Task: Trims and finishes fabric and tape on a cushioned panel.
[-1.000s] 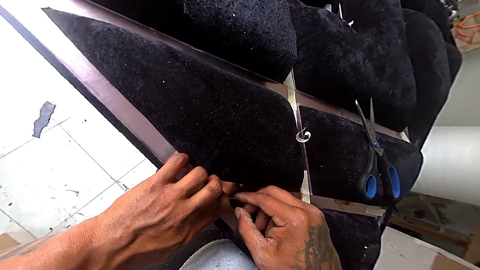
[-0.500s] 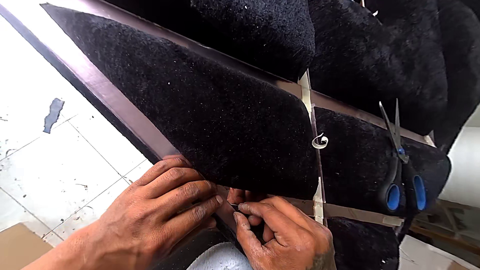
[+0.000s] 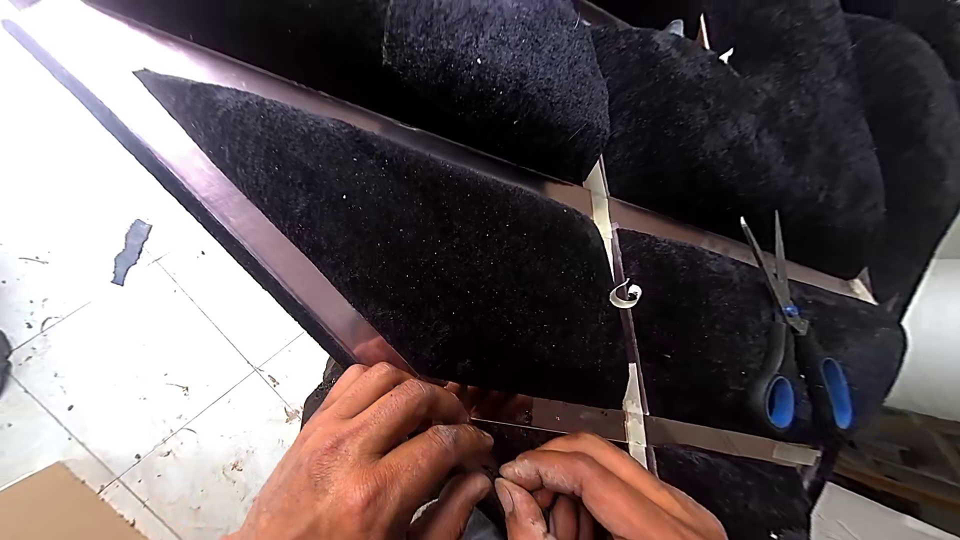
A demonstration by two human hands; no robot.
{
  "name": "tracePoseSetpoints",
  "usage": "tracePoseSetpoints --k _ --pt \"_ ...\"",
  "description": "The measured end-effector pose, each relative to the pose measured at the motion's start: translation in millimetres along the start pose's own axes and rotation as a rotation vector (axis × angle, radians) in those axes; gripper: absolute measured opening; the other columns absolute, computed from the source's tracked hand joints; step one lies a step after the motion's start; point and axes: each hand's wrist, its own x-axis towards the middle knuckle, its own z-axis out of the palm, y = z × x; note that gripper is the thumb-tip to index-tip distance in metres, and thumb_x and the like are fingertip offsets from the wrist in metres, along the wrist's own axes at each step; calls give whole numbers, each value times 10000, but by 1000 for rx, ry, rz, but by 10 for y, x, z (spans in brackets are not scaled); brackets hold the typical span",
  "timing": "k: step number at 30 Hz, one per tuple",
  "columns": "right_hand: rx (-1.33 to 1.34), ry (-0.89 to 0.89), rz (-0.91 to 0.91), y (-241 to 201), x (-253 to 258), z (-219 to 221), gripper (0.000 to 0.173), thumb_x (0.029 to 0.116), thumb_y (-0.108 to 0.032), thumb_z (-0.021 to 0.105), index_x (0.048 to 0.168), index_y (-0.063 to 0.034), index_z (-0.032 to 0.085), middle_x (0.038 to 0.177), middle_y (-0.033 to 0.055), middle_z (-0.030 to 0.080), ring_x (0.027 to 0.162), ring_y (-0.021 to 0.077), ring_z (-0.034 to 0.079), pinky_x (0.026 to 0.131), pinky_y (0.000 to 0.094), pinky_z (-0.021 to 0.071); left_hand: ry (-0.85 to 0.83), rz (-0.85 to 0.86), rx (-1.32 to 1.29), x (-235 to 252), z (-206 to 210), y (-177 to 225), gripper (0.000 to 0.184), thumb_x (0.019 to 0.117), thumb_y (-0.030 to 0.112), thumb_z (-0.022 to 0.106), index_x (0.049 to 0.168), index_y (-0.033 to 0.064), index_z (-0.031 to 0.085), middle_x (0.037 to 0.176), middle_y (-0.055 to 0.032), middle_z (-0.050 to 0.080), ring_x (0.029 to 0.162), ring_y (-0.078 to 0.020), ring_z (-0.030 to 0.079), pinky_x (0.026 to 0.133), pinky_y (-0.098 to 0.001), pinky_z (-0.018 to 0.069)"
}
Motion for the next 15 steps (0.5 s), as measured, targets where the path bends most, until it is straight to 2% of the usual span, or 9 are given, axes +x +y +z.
tracePoseSetpoints --k 5,9,15 --pt "35 3 -46 -54 -53 -125 51 864 -176 800 876 -127 788 809 -14 706 682 51 642 550 205 529 -32 -6 -146 48 -117 168 128 942 311 736 1050 265 787 1043 72 724 1030 -103 639 867 -329 513" --pt "79 25 -85 -47 -102 -190 60 858 -171 807 886 -120 791 815 -6 711 693 62 652 568 215 543 -60 22 -94 90 -173 301 174 926 333 742 1077 255 779 1059 44 720 1035 -132 638 862 -342 512" --pt "116 40 -117 -68 -171 -323 56 864 -160 798 896 -115 792 836 13 719 719 73 662 581 222 542 -50 44 -99 136 -141 457 119 922 292 739 1005 219 783 1023 26 728 1020 -149 647 879 -346 518"
